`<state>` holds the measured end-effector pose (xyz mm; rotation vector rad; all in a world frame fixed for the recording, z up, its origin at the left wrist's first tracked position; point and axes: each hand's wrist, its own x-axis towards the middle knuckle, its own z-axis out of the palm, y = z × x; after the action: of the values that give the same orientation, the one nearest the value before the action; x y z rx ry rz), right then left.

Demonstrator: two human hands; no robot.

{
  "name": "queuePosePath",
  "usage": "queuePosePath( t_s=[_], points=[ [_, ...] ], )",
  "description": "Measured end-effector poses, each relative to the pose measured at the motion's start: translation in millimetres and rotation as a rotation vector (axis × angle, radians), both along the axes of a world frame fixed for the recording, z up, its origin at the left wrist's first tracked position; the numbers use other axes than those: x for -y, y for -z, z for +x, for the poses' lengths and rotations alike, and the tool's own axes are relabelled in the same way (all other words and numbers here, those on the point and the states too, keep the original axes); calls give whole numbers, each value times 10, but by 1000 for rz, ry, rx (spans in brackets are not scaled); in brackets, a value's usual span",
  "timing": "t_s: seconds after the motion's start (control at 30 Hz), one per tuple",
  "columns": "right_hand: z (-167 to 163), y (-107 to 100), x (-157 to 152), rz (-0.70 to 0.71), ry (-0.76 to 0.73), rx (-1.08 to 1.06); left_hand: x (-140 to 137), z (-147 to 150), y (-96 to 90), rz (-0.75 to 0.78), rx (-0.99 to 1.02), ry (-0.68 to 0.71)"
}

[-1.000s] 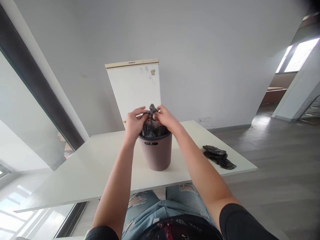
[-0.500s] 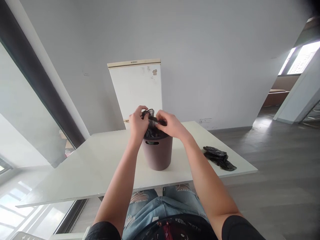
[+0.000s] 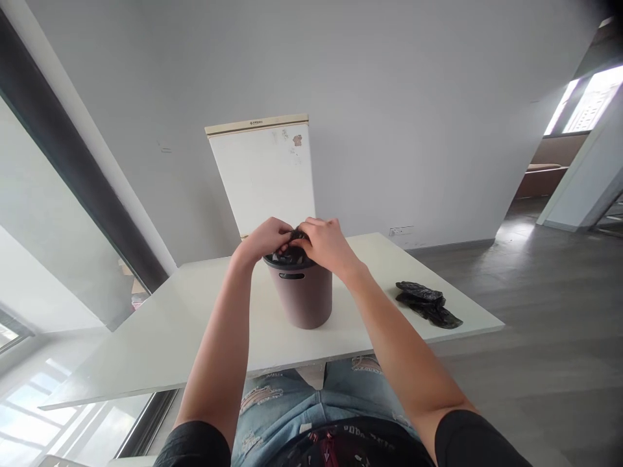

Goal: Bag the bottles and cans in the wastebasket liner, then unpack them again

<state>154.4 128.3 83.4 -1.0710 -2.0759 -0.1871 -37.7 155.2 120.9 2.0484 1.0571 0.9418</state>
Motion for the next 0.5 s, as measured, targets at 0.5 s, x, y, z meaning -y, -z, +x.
queuePosePath(
  t_s=[0.5],
  points=[
    [469,167,-167,-264,-103,-340,-209,-464,487,76,504,-394]
  ],
)
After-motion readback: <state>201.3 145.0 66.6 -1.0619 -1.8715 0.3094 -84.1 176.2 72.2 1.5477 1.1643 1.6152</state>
